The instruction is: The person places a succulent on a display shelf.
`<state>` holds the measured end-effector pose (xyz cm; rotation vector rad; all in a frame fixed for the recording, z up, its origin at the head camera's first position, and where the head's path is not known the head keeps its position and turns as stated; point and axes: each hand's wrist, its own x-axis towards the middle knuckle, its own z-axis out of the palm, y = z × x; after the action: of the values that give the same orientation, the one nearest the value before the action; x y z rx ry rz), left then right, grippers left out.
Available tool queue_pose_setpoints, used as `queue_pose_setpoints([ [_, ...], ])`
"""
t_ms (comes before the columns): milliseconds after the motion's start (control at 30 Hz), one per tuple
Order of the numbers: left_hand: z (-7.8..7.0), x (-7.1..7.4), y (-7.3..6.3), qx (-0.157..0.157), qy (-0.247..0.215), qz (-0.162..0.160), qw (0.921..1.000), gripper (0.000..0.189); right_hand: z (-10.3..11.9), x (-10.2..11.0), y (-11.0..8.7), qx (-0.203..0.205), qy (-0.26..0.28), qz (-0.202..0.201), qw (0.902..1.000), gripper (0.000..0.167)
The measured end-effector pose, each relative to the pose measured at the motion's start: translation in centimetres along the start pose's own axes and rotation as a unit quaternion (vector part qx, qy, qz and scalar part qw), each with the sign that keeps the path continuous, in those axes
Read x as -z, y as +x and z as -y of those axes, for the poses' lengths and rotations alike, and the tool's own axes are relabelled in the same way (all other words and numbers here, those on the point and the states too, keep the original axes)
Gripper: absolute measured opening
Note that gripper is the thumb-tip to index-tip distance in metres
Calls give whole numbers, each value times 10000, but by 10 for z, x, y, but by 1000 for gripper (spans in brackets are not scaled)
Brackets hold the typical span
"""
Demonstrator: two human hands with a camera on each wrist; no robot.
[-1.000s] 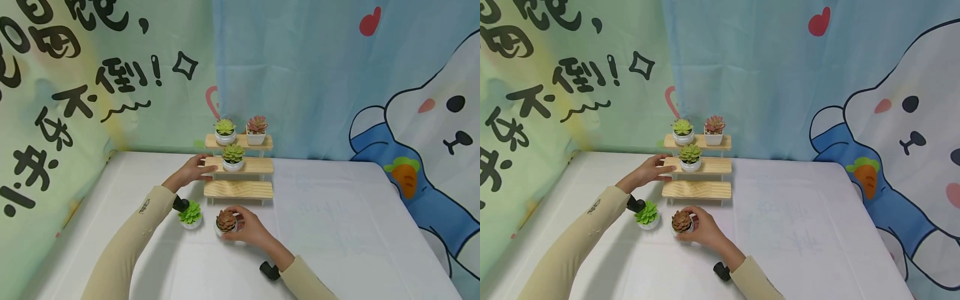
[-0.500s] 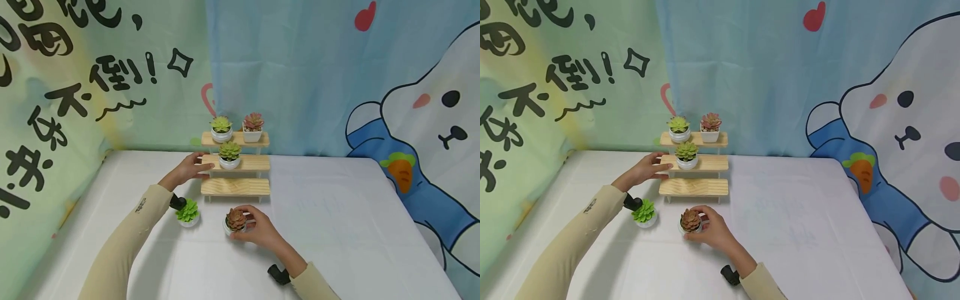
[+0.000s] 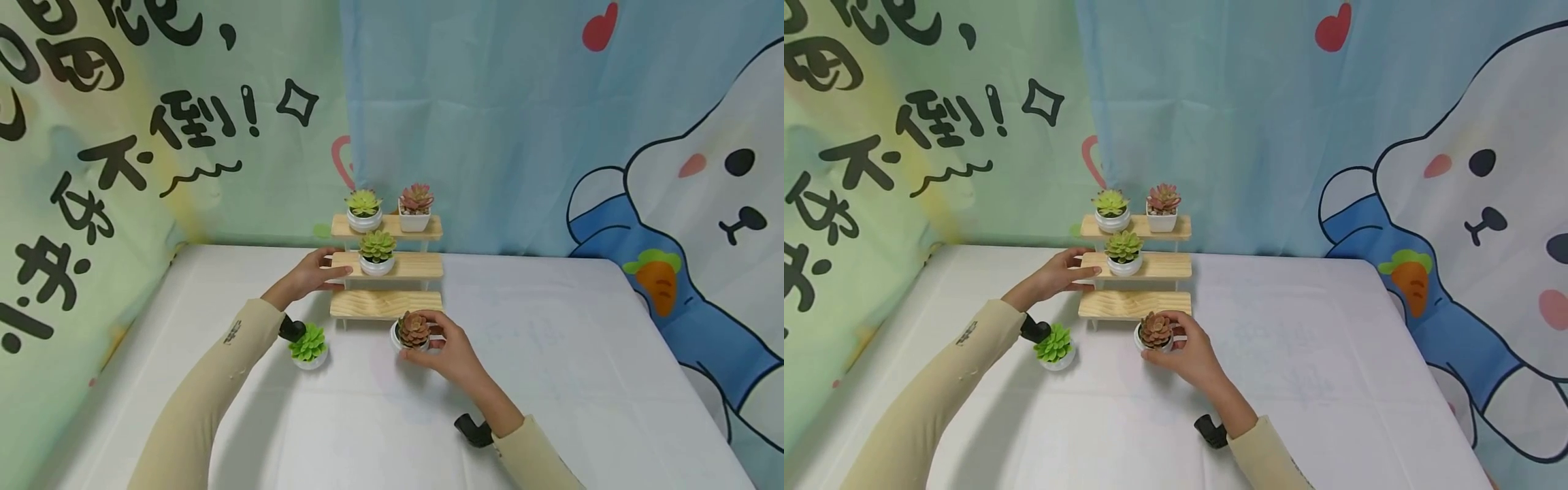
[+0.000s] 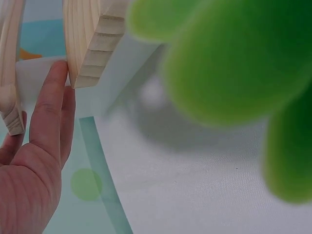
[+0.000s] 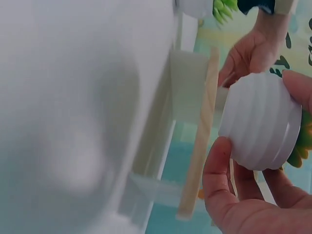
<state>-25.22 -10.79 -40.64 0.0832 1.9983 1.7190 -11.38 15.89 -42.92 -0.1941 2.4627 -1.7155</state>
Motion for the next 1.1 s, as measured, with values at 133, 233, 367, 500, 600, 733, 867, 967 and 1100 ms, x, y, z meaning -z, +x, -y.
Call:
queue_pose_setpoints([
  [133,-1,0,0,38,14,-6,10000,71,1,9,6,-30,56,-195,9998,63],
  [233,-3,1,-2,59,74,17,10000,72,2,13,9,-44,144,-309,9994,64],
  [367,-5,1,-3,62,104,30,9999,72,5,17,15,-84,210,-470,9986,65],
  [500,-5,0,-3,73,72,-15,9999,72,8,20,22,-90,236,-664,9975,68],
  [600,-4,-1,-2,98,45,-29,9999,72,12,22,27,-109,243,-827,9962,70],
  [733,-3,0,0,100,59,-19,9999,72,17,25,36,-74,258,-1024,9944,70],
  [867,-2,2,2,70,57,9,10000,73,20,26,46,29,377,-1208,9920,69],
  [967,-2,2,2,65,44,11,10000,73,22,26,53,76,408,-1284,9909,68],
  [1100,-2,2,1,62,39,7,10000,72,23,25,61,88,457,-1286,9906,67],
])
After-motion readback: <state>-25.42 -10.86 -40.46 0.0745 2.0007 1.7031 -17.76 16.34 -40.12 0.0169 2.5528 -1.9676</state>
